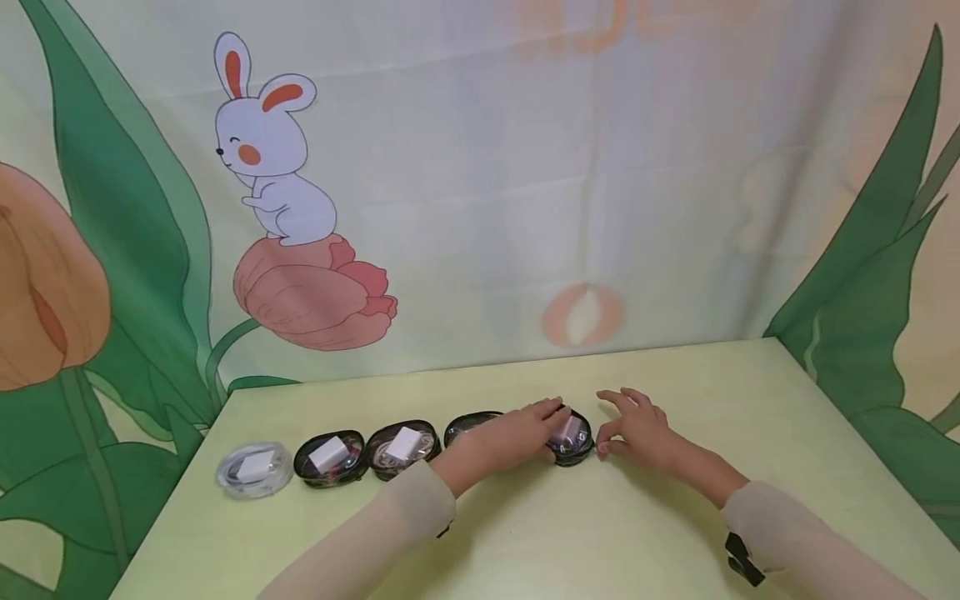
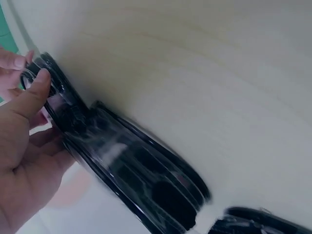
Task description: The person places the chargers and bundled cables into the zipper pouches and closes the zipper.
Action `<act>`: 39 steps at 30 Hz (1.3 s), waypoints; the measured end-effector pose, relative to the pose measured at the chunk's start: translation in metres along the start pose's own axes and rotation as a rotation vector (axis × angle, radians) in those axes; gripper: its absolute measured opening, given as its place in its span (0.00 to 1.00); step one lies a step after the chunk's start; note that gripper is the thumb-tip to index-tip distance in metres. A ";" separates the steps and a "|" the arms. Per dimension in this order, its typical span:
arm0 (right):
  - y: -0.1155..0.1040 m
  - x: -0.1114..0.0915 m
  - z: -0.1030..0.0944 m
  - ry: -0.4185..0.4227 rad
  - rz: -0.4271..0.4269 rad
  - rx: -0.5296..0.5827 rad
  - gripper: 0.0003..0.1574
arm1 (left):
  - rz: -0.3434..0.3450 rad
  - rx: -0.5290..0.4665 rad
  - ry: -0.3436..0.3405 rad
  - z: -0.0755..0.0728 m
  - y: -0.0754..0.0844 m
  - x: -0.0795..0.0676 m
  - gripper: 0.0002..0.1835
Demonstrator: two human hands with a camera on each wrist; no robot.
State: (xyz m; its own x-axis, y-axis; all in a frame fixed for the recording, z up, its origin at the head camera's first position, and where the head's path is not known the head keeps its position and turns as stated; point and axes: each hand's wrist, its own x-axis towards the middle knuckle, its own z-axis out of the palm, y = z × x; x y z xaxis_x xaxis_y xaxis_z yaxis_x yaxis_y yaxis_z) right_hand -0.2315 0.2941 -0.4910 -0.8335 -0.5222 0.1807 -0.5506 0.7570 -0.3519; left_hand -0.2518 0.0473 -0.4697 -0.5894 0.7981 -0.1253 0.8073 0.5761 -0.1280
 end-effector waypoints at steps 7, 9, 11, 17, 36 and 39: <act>0.005 0.001 0.001 -0.014 0.064 -0.037 0.10 | 0.015 0.214 0.034 0.003 0.006 0.001 0.42; 0.008 0.003 0.000 -0.010 0.078 -0.048 0.10 | 0.042 0.210 0.038 0.004 0.005 0.001 0.42; 0.012 0.004 -0.001 0.007 0.083 -0.053 0.09 | 0.080 0.178 0.039 0.004 0.004 0.001 0.39; 0.015 0.004 0.002 0.037 0.053 -0.028 0.08 | 0.100 0.077 0.030 0.008 0.001 0.005 0.34; 0.000 0.008 0.000 0.004 0.112 -0.066 0.10 | 0.022 0.250 -0.024 0.006 0.011 0.000 0.34; 0.000 0.006 0.000 0.020 0.090 -0.068 0.10 | 0.028 0.251 0.002 0.008 0.012 0.002 0.31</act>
State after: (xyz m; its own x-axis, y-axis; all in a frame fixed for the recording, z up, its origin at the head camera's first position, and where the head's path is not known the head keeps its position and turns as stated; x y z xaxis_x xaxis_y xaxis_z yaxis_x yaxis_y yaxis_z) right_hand -0.2363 0.2907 -0.4902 -0.8798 -0.4438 0.1702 -0.4752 0.8256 -0.3041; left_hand -0.2435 0.0546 -0.4792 -0.5664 0.8138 -0.1305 0.7907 0.4919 -0.3644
